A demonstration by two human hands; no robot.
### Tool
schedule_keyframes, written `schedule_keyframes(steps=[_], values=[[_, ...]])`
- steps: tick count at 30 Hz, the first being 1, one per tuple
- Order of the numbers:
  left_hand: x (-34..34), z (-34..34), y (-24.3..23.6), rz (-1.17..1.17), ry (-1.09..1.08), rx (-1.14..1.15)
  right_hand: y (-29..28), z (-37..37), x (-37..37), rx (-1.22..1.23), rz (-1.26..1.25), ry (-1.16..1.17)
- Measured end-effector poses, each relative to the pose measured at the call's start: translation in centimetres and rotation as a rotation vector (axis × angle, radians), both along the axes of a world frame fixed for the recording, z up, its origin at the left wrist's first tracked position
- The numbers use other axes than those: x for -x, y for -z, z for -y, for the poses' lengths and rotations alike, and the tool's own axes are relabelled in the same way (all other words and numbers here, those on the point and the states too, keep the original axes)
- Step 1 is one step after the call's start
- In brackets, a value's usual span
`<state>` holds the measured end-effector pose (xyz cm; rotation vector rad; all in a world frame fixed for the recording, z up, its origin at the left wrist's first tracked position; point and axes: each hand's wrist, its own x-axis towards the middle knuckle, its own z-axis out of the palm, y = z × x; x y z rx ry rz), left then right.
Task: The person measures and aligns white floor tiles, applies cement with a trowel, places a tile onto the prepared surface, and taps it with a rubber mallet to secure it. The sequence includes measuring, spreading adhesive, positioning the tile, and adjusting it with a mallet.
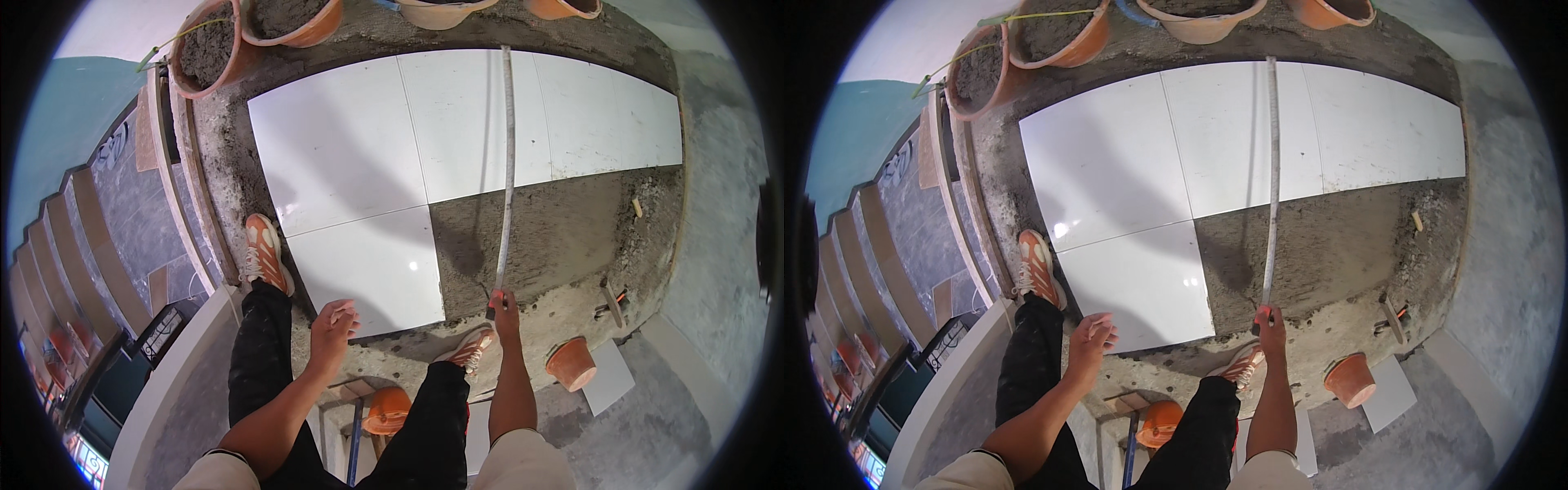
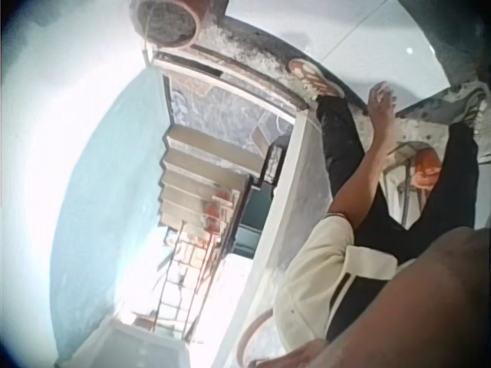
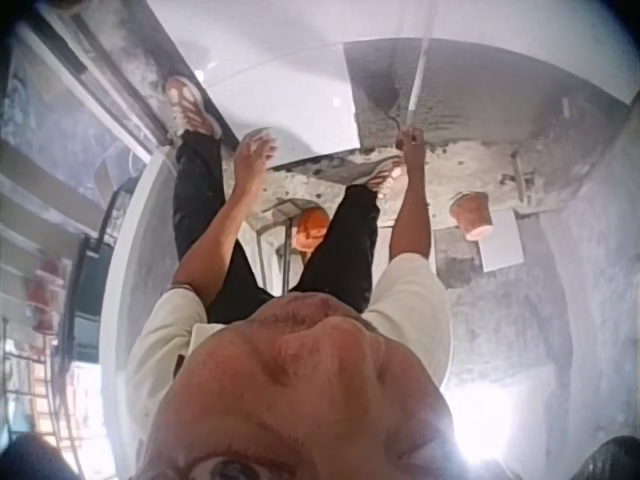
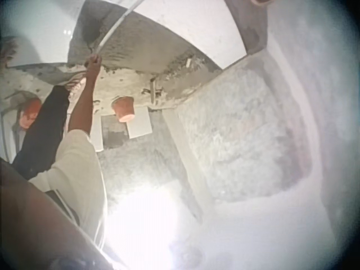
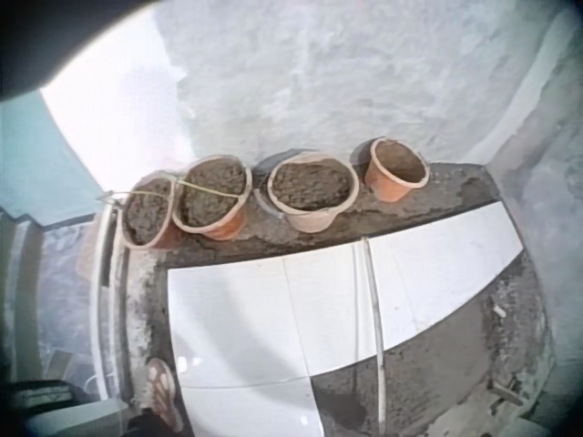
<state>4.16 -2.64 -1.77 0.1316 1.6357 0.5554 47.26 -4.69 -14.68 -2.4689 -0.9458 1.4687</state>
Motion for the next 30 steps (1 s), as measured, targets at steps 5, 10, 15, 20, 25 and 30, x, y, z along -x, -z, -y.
schedule_keyframes(steps=[5, 10, 15, 20, 25, 30], values=[[-0.2, 0.1, 0.3, 0.012, 0.002, 0.005, 1.6, -6.3, -0.9, -0.037, 0.004, 0.084], [0.2, 0.1, 0.3, 0.012, 0.005, 0.007, 2.2, -13.8, 1.6, -0.048, 0.053, 0.125], [0.7, 0.0, 0.3, 0.024, -0.014, 0.002, 1.6, -17.0, 4.9, -0.081, -0.007, 0.086], [0.7, -1.2, -0.6, 0.021, -0.022, 0.024, 1.5, -13.4, 8.0, -0.09, -0.096, 0.153], [1.3, -1.1, -0.5, 0.069, -0.017, 0.0, -0.8, -5.9, 14.5, -0.122, -0.28, 0.376], [1.3, -1.9, -1.0, 0.071, -0.081, -0.011, -4.8, 1.8, 20.4, -0.003, -0.422, 0.559]])
